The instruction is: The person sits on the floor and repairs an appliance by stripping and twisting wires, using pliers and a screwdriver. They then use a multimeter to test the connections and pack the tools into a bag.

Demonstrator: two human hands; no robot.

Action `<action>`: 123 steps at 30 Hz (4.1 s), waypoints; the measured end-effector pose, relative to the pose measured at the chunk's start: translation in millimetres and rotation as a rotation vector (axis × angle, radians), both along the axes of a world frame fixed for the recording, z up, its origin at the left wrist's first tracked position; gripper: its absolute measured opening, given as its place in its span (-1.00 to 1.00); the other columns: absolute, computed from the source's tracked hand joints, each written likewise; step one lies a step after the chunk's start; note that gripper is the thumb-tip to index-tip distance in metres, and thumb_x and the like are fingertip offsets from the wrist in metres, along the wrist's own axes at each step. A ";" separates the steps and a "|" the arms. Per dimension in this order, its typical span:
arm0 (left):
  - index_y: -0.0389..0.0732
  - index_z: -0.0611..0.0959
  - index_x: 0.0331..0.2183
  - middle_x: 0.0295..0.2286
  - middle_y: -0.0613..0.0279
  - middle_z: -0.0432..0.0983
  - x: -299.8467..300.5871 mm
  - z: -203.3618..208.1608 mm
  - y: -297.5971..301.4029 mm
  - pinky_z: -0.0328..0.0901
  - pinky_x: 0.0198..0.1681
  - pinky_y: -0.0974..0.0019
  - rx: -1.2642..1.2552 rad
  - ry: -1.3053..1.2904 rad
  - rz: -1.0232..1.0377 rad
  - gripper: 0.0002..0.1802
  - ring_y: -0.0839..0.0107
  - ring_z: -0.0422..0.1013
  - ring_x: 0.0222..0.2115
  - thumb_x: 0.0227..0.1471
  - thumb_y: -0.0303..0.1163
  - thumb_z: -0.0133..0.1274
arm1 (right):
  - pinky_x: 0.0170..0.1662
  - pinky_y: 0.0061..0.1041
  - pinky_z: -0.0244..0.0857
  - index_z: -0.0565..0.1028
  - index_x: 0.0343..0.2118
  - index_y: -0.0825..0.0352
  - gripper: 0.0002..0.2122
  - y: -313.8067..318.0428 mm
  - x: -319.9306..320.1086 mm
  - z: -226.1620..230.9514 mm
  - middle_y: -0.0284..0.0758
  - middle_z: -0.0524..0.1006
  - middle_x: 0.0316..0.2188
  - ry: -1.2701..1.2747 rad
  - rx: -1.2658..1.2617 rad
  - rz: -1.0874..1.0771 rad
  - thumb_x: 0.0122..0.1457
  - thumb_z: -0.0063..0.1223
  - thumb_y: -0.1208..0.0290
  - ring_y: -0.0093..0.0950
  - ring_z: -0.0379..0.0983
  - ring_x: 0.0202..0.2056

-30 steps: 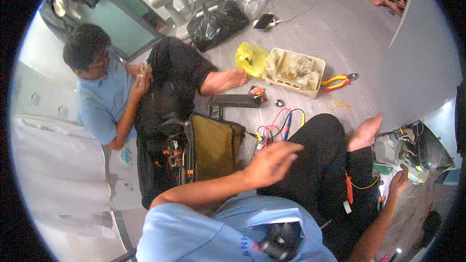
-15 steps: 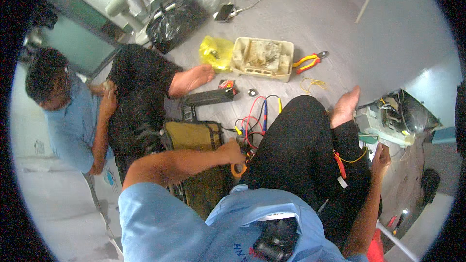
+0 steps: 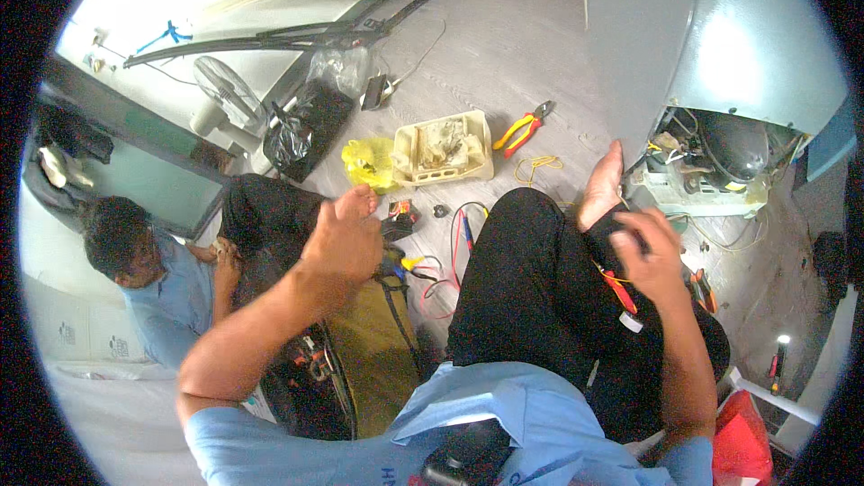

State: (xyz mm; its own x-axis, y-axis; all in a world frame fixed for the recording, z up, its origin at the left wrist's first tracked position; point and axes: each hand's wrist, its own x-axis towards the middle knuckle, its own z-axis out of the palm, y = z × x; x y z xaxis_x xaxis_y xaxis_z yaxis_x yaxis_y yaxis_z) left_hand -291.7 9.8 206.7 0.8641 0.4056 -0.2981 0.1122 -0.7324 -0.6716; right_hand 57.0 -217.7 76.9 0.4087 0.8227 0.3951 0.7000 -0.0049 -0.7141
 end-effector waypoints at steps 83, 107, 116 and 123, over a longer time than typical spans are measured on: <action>-0.26 0.15 0.25 -0.01 0.13 0.44 226.7 -86.5 -130.3 0.34 -0.01 0.36 -2.204 -1.322 0.398 -0.29 0.42 0.45 -0.08 0.14 -0.51 0.05 | 0.01 -0.40 0.37 0.34 0.10 0.34 -0.47 -7.1 -57.9 24.7 -0.26 0.51 -0.08 1.624 0.439 0.128 0.38 -0.32 -0.07 -0.47 0.49 -0.10; -0.32 0.10 0.27 0.06 -0.02 0.34 229.3 -136.3 -111.5 0.32 0.01 0.34 -2.019 -1.129 0.602 -0.24 0.38 0.43 -0.08 0.18 -0.40 0.09 | -0.23 -0.42 0.47 0.43 0.03 0.26 -0.53 -2.1 -17.0 -36.0 -0.26 0.57 -0.20 1.860 0.458 0.064 0.36 -0.25 -0.06 -0.39 0.55 -0.29; -0.38 0.47 0.02 -0.14 0.07 0.50 178.9 -174.2 -46.3 0.39 -0.08 0.35 -1.642 -1.326 0.554 -0.64 0.41 0.47 -0.19 0.22 -0.42 0.02 | -0.34 -0.28 0.52 0.37 0.03 0.31 -0.53 4.6 32.4 -101.5 -0.18 0.55 -0.17 1.927 0.710 0.074 0.39 -0.37 -0.01 -0.30 0.57 -0.37; -0.38 0.51 -0.05 -0.19 0.12 0.49 171.2 -193.9 -45.2 0.46 -0.27 0.41 -1.553 -1.498 0.553 -0.70 0.45 0.47 -0.28 0.23 -0.44 0.01 | -0.28 -0.21 0.52 0.30 0.15 0.33 -0.50 38.9 55.6 -131.9 -0.04 0.48 -0.02 1.853 0.751 0.087 0.38 -0.33 0.01 -0.26 0.53 -0.32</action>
State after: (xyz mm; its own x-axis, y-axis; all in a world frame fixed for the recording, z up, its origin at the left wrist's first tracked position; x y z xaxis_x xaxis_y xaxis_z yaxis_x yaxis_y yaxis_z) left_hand -120.6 -35.4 12.7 0.6175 0.7856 0.0384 0.1551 -0.1695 0.9733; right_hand 112.6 -178.8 -55.0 0.6252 0.7616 -0.1705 -0.7720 0.5713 -0.2788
